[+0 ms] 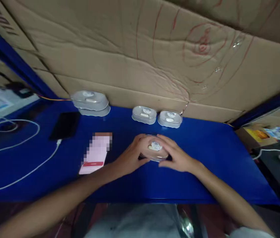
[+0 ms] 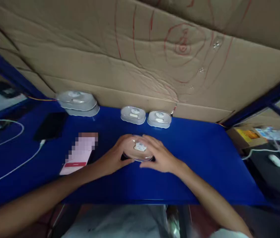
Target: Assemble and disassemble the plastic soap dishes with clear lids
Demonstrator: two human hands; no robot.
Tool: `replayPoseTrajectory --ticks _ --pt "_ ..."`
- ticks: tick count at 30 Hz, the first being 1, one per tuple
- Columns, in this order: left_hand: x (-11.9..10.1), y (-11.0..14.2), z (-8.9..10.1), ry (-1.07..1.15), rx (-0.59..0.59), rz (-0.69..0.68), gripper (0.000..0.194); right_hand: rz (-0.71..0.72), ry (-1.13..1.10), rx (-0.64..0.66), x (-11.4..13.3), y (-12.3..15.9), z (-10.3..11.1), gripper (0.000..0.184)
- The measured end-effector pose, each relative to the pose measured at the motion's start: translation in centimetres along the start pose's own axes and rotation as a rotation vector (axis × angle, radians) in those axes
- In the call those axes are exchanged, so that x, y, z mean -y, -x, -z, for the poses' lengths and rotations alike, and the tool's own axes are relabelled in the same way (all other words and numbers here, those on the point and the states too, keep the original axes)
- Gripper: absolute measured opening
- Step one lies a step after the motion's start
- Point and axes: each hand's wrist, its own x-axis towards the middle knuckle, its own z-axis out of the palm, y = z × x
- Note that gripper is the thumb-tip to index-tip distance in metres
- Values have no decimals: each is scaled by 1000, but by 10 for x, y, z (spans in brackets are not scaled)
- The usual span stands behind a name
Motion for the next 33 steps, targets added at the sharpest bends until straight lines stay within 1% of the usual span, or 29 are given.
replayPoseTrajectory --ticks 3,6,9,11,12,14,16,18,19,21,22,25,27,28,30,31,32,33 --pt "0 5 0 -16 6 79 98 3 -122 -39 -5 7 -7 72" --pt "-2 8 1 -59 27 179 110 -66 -178 -125 -24 13 -4 62" --pt "-7 8 4 -73 96 258 117 -163 -39 -194 -51 17 2 57" --pt "-10 8 5 -66 150 297 118 -220 85 -189 -63 20 3 56" --pt "-11 8 5 -66 170 313 117 -241 135 -185 -65 21 2 54" --pt "-13 9 5 -75 173 326 113 -234 200 -193 -60 21 1 50" --pt "-13 8 3 -75 133 307 106 -137 197 -177 -46 19 1 49" --pt "-12 7 2 -43 70 285 99 -24 158 -98 -28 16 1 52" --pt "-12 6 2 -13 39 281 97 9 144 -53 -19 14 1 54" --pt "-9 5 2 53 -4 285 98 17 126 0 -6 11 -1 54" --pt "-8 5 2 76 -9 283 102 7 108 -1 -2 10 -1 52" --pt "-3 5 1 90 26 257 120 -24 -44 -93 -2 8 -3 44" --pt "-3 6 2 89 42 264 128 -82 -190 -182 -6 8 -2 42" --pt "-4 5 3 100 39 285 129 -130 -271 -226 -10 9 -1 39" --pt "-8 2 7 181 27 366 129 -284 -480 -338 -16 9 4 36" --pt "-11 0 10 266 15 431 129 -386 -614 -422 -20 9 7 37" --pt "-14 -4 14 386 -1 512 125 -491 -761 -521 -24 9 11 41" --pt "-17 -7 18 541 -24 599 118 -585 -905 -627 -27 8 14 44"
